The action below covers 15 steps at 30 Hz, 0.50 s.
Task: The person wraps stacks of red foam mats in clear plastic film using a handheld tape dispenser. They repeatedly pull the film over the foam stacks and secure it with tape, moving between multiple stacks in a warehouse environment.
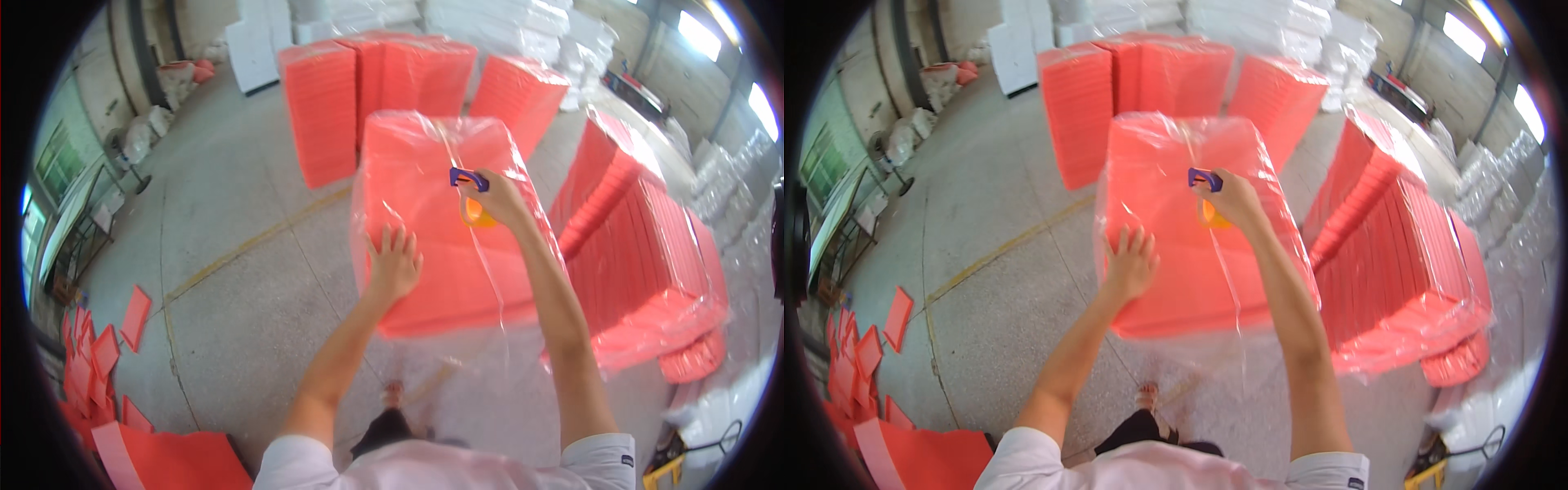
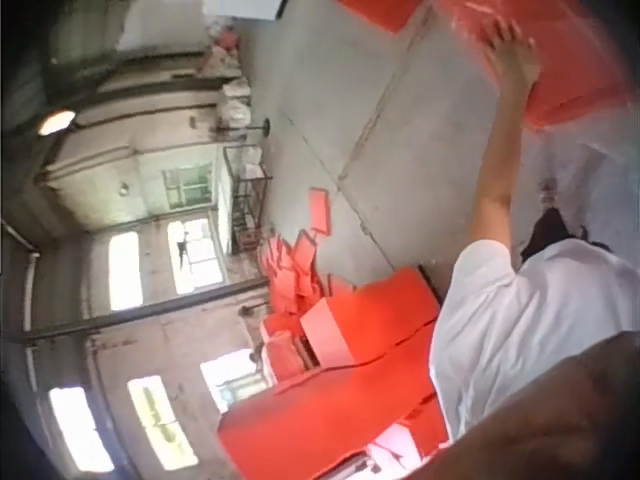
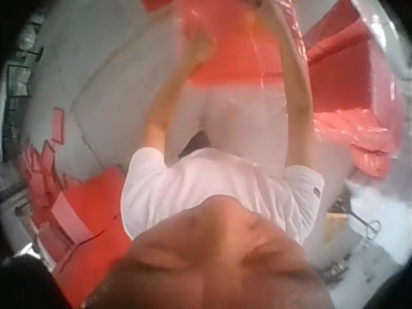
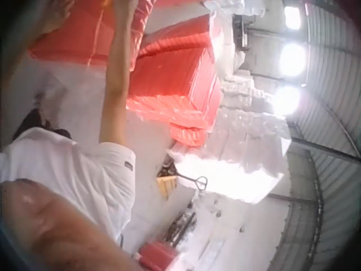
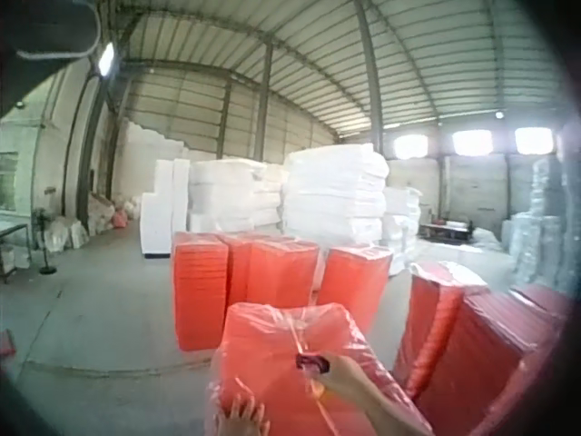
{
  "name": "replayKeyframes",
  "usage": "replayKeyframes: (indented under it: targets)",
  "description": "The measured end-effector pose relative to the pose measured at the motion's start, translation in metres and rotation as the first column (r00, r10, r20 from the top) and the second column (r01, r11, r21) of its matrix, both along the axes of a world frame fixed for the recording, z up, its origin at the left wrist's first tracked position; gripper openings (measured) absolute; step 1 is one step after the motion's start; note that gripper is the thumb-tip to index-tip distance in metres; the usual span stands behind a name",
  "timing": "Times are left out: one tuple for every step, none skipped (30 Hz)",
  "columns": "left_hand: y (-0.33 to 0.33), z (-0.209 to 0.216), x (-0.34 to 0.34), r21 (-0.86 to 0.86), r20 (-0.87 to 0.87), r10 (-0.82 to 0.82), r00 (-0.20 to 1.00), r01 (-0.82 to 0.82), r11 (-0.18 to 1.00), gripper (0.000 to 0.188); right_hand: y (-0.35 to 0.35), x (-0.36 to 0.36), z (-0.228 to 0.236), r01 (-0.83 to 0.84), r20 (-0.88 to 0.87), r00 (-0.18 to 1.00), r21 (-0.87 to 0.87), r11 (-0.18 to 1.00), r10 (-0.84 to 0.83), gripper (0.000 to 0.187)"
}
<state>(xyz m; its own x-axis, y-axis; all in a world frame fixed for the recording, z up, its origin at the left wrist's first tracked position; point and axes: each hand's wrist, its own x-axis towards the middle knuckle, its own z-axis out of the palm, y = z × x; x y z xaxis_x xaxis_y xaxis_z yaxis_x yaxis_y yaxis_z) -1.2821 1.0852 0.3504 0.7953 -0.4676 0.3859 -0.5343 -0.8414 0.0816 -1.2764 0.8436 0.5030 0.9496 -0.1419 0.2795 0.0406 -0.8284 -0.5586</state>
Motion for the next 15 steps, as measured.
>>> replayKeyframes:
  targets:
    - [0.003,-0.005,0.015,0.002,-0.002,0.014,1.000,-0.014,1.000,0.056,0.010,-0.035,0.023,-0.052,-0.031,0.998,0.016,0.999,0.052,0.042]
    - [0.006,0.000,0.028,0.022,-0.039,0.023,0.999,-0.023,0.999,0.056,0.017,-0.063,0.035,-0.080,-0.020,0.997,0.031,0.996,0.081,0.041]
    - [0.003,0.005,0.042,0.036,-0.078,0.017,0.997,-0.015,0.999,0.057,0.020,-0.095,0.046,-0.091,-0.007,0.996,0.034,0.995,0.091,0.041]
    - [-0.008,0.026,0.045,0.057,-0.168,-0.005,0.986,0.015,0.998,0.058,0.015,-0.123,0.053,-0.085,-0.003,0.996,0.030,0.996,0.086,0.040]
    - [-0.019,0.044,0.034,0.087,-0.253,-0.021,0.967,0.044,0.995,0.060,0.012,-0.133,0.060,-0.034,-0.002,0.999,0.023,0.999,0.034,0.040]
    - [-0.030,0.060,0.004,-0.005,-0.152,-0.237,0.960,0.239,0.971,0.063,0.009,-0.127,0.069,0.016,0.013,1.000,0.025,1.000,-0.017,0.040]
    - [-0.037,0.074,-0.038,-0.083,-0.032,-0.429,0.903,0.425,0.901,0.065,0.003,-0.117,0.076,0.059,0.035,0.998,0.025,0.998,-0.059,0.040]
    - [-0.050,0.080,-0.068,-0.147,0.110,-0.590,0.800,0.600,0.786,0.068,-0.009,-0.107,0.081,0.077,0.014,0.997,-0.011,0.997,-0.077,0.041]
    - [-0.065,0.065,-0.081,0.055,0.153,-0.642,0.751,0.642,0.765,0.071,-0.017,-0.092,0.085,0.071,-0.002,0.997,-0.044,0.997,-0.071,0.043]
    - [-0.072,0.036,-0.096,0.258,0.166,-0.681,0.714,0.635,0.728,0.074,-0.016,-0.079,0.081,0.059,0.002,0.998,-0.016,0.998,-0.059,0.044]
    - [-0.078,0.016,-0.101,0.450,0.172,-0.728,0.664,0.604,0.657,0.077,-0.022,-0.067,0.077,0.056,0.011,0.998,0.005,0.998,-0.056,0.045]
    - [-0.087,0.015,-0.089,0.456,0.238,-0.713,0.660,0.572,0.682,0.073,-0.026,-0.060,0.076,0.066,0.029,0.997,0.020,0.998,-0.066,0.047]
    - [-0.100,0.016,-0.071,0.458,0.304,-0.695,0.652,0.540,0.706,0.070,-0.030,-0.055,0.075,0.071,-0.001,0.997,0.011,0.997,-0.071,0.047]
    - [-0.116,0.021,-0.056,0.454,0.368,-0.676,0.639,0.510,0.730,0.066,-0.036,-0.054,0.074,0.078,-0.033,0.996,0.001,0.997,-0.078,0.048]
    - [-0.126,0.026,-0.049,0.377,0.337,-0.725,0.600,0.620,0.688,0.057,-0.040,-0.055,0.072,0.082,-0.075,0.994,-0.009,0.997,-0.082,0.049]
